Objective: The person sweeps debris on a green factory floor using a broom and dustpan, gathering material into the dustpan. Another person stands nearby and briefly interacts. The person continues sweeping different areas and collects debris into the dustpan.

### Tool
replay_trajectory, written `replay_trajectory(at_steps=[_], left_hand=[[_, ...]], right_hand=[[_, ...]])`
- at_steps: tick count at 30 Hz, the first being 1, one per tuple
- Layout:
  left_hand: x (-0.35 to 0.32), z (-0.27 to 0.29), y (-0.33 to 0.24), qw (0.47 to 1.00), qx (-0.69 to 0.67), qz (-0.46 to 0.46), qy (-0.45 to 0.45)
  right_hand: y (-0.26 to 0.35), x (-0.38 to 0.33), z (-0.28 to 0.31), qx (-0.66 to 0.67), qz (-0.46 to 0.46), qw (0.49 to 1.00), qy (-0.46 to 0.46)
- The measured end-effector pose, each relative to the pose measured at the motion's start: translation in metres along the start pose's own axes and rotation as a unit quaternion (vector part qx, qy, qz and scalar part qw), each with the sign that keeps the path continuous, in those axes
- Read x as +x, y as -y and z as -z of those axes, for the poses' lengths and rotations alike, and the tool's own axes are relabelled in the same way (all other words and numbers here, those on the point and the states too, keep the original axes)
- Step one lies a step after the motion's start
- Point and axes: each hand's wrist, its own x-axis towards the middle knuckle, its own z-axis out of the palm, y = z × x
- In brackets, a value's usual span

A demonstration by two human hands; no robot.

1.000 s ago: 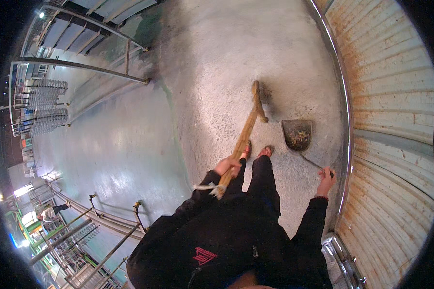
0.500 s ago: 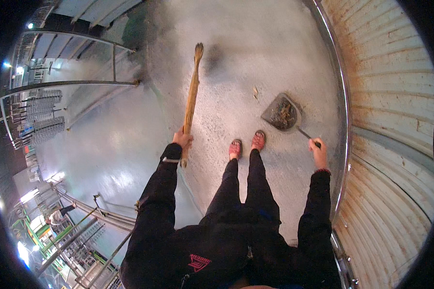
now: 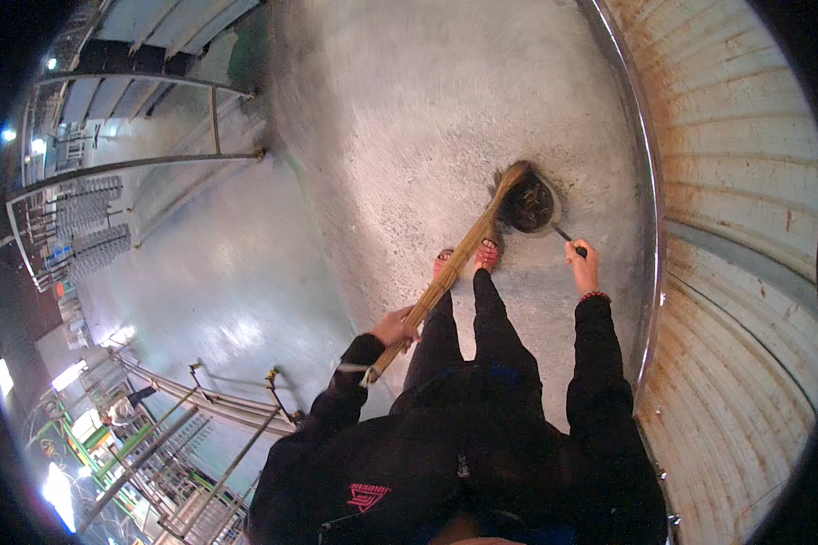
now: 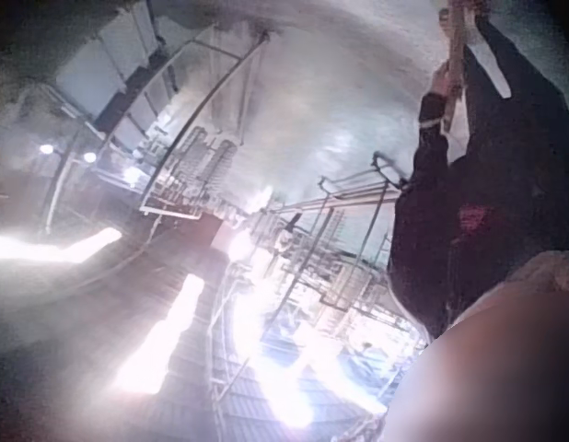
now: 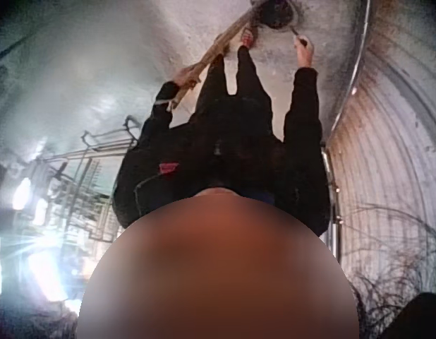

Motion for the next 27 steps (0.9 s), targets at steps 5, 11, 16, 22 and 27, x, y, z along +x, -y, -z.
replay_trajectory(at_steps=[5, 11, 16, 22, 27], left_hand=[[-0.085, -0.001, -0.007, 0.994, -0.026, 0.005, -0.108], [0.022, 0.024, -0.023, 0.976, 0.097, -0.093, -0.172], [0.105, 0.000, -0.027, 0.974, 0.198, -0.060, -0.098], [-0.007, 0.021, -0.025, 1.000, 0.009, -0.016, 0.004], [-0.069, 0.038, -0.029, 0.992, -0.050, 0.001, -0.118]], right_hand=[[-0.004, 0.002, -0.003, 0.000, 0.001, 1.000, -0.017], [-0.005, 0.003, -0.009, -0.002, 0.001, 1.000, -0.004], [-0.007, 0.003, -0.006, -0.035, 0.037, 0.999, -0.004], [-0.004, -0.011, 0.019, 0.025, 0.003, 1.000, -0.016], [-0.007, -0.020, 0.052, 0.019, -0.007, 1.000, -0.020]])
